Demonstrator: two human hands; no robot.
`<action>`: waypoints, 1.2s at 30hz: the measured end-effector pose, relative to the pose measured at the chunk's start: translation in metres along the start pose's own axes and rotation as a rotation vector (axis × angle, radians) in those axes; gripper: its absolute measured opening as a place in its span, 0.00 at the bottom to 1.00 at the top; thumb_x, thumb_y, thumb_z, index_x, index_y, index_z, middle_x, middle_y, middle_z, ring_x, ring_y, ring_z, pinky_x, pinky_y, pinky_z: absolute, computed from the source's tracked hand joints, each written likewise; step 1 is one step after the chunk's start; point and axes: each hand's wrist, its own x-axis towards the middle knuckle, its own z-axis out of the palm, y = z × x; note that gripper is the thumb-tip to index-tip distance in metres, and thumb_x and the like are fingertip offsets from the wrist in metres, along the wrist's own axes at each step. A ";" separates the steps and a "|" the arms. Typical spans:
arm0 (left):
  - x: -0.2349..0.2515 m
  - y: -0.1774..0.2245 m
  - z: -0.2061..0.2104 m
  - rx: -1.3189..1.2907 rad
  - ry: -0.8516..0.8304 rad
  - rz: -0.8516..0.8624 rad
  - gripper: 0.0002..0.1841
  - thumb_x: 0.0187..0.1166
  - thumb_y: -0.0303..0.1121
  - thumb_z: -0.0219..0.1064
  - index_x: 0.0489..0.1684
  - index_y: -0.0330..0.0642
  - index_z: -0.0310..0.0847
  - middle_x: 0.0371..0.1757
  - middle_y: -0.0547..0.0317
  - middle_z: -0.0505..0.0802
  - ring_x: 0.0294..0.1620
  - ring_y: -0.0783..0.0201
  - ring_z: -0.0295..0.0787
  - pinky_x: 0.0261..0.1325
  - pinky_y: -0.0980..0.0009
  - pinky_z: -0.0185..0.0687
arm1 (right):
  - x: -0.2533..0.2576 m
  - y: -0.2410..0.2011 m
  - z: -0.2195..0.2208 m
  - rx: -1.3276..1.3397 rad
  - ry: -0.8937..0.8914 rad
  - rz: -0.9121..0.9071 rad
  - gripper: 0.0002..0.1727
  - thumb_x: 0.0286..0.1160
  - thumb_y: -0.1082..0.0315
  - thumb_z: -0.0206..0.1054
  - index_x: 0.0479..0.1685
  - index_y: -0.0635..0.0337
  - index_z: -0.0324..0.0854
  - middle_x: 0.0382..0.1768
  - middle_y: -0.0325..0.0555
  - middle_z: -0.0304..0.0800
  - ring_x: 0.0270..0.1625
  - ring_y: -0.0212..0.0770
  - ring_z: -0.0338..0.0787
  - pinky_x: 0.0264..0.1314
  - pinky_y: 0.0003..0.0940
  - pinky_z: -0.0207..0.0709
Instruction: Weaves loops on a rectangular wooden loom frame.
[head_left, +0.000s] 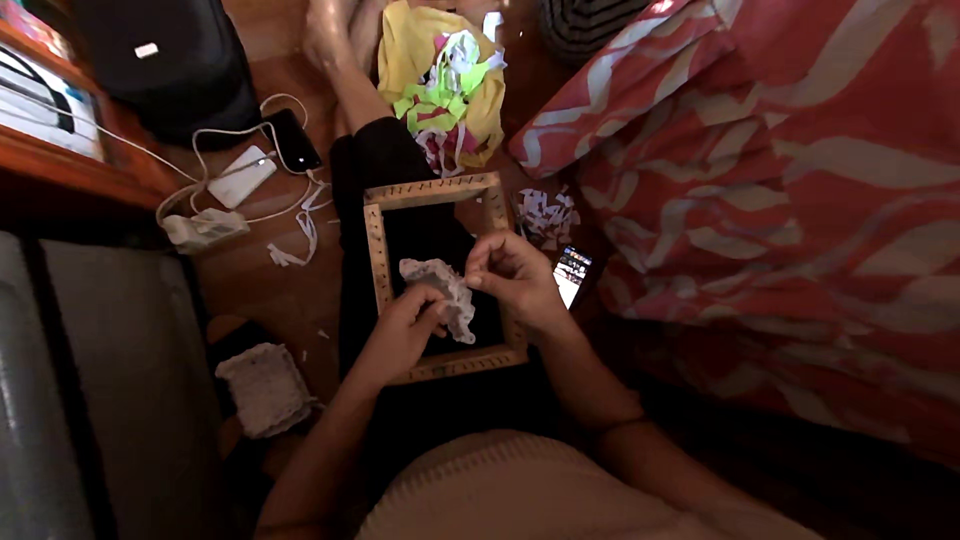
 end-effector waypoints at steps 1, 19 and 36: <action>0.003 -0.001 0.002 -0.045 -0.005 -0.034 0.09 0.88 0.26 0.57 0.56 0.31 0.78 0.37 0.57 0.86 0.32 0.73 0.85 0.39 0.75 0.86 | -0.001 0.003 -0.001 0.032 0.016 0.008 0.12 0.70 0.80 0.69 0.48 0.56 0.81 0.35 0.30 0.88 0.38 0.22 0.86 0.44 0.19 0.83; 0.002 -0.013 0.024 -0.061 0.188 0.178 0.07 0.84 0.29 0.64 0.45 0.38 0.88 0.29 0.71 0.87 0.21 0.86 0.70 0.27 0.88 0.68 | -0.021 0.031 0.006 0.088 0.123 0.054 0.04 0.75 0.67 0.72 0.37 0.51 0.92 0.47 0.27 0.89 0.51 0.22 0.87 0.54 0.19 0.84; 0.003 -0.033 0.041 0.015 0.349 0.672 0.12 0.84 0.24 0.60 0.32 0.26 0.86 0.24 0.54 0.88 0.27 0.80 0.82 0.37 0.86 0.79 | -0.012 0.014 0.029 0.336 0.368 0.307 0.19 0.79 0.75 0.54 0.23 0.49 0.85 0.29 0.29 0.88 0.32 0.22 0.85 0.38 0.20 0.81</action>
